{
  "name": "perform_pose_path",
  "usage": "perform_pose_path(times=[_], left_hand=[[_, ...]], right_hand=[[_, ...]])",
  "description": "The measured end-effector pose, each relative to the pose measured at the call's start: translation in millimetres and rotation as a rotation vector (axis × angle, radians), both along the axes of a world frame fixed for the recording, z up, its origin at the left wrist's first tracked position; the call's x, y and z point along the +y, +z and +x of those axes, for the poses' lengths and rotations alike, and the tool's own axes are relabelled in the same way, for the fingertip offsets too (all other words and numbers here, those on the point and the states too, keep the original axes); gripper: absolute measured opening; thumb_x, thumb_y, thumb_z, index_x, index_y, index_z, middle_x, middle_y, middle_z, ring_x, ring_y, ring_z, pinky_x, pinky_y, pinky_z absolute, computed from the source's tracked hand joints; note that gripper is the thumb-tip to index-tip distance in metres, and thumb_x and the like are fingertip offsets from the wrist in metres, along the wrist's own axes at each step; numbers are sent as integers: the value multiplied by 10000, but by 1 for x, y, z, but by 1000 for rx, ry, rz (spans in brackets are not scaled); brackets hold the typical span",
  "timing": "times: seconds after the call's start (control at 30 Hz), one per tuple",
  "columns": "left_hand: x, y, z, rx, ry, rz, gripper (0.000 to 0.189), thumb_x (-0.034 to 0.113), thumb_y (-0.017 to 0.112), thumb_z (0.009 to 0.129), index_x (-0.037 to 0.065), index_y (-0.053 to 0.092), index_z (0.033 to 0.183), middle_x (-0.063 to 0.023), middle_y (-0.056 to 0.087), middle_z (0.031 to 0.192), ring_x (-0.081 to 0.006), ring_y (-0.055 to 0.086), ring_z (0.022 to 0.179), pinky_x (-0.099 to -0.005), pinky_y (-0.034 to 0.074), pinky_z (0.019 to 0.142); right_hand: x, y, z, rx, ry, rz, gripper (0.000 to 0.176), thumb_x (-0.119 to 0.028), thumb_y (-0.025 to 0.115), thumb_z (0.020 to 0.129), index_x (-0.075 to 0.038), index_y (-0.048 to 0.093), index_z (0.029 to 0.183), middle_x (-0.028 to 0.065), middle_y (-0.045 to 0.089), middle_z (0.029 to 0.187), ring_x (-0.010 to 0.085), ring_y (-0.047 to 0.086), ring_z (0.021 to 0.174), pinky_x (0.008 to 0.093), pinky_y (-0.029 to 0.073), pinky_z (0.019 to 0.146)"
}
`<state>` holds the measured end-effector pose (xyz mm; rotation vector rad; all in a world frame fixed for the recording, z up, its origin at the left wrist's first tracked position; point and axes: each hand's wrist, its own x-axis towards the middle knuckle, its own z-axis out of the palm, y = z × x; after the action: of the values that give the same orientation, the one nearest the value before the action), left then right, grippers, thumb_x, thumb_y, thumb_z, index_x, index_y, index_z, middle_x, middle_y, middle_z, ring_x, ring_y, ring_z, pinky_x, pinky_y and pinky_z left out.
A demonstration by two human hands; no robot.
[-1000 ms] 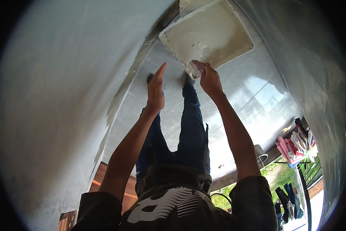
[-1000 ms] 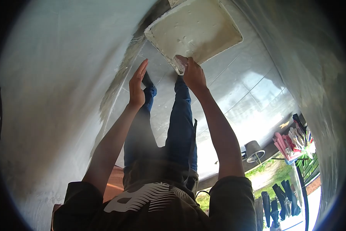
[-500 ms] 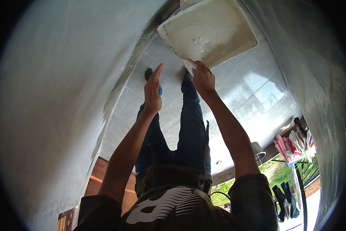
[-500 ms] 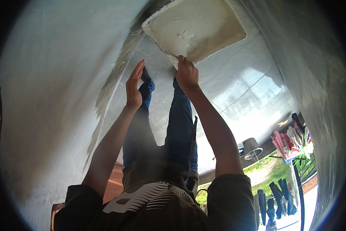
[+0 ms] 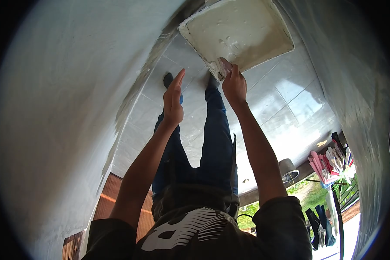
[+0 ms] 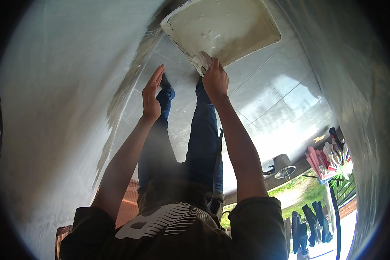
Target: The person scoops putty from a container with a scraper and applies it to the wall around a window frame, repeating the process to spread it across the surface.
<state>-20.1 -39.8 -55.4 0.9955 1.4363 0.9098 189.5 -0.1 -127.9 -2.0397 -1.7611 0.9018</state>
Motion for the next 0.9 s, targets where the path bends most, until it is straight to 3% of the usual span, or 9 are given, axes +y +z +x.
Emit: perform_pose_path(times=[0.2, 0.3, 0.37, 0.53, 0.67, 0.9], left_hand=[[-2, -3, -3, -11, 13, 7, 570, 304, 286, 1094, -101, 397, 1479, -268, 446, 1516, -348, 392, 1454, -416, 275, 1212], [-2, -3, -2, -10, 11, 1, 570, 305, 289, 1095, -101, 396, 1480, -268, 445, 1517, -347, 393, 1453, -414, 274, 1212], [-1, -4, -2, 0, 13, -3, 571, 307, 290, 1095, -101, 396, 1480, -266, 445, 1517, -345, 394, 1453, -413, 274, 1212], [-1, -3, -2, -10, 22, 23, 569, 307, 292, 1096, -100, 398, 1479, -261, 448, 1518, -340, 400, 1449, -411, 277, 1211], [-2, -3, 1, -8, 21, -3, 565, 301, 293, 1095, -99, 399, 1479, -261, 450, 1516, -339, 401, 1449, -411, 279, 1210], [-4, 1, 0, -2, 33, -2, 565, 298, 286, 1095, -105, 402, 1474, -261, 454, 1512, -340, 397, 1452, -415, 276, 1212]], right_hand=[[10, 15, -11, 111, -88, 41, 242, -14, 523, 910, 12, 523, 1151, 319, 672, 938, 497, 659, 881, 563, 535, 770], [14, 7, -9, 98, 10, -16, 231, -30, 522, 919, -7, 531, 1148, 300, 679, 947, 491, 663, 873, 563, 537, 769], [17, -7, -2, -8, 134, -54, 219, -46, 522, 931, -23, 539, 1148, 269, 689, 957, 479, 669, 856, 551, 546, 749], [37, 6, 7, -47, 46, 108, 189, -48, 529, 939, -35, 553, 1126, 234, 694, 947, 453, 680, 831, 533, 556, 691], [22, 1, 0, -141, 155, 102, 187, -36, 554, 918, -29, 568, 1104, 206, 684, 964, 427, 682, 843, 503, 572, 684], [16, 14, -11, -43, 122, 108, 196, -15, 555, 882, -46, 567, 1075, 167, 689, 936, 375, 702, 836, 473, 589, 650]])
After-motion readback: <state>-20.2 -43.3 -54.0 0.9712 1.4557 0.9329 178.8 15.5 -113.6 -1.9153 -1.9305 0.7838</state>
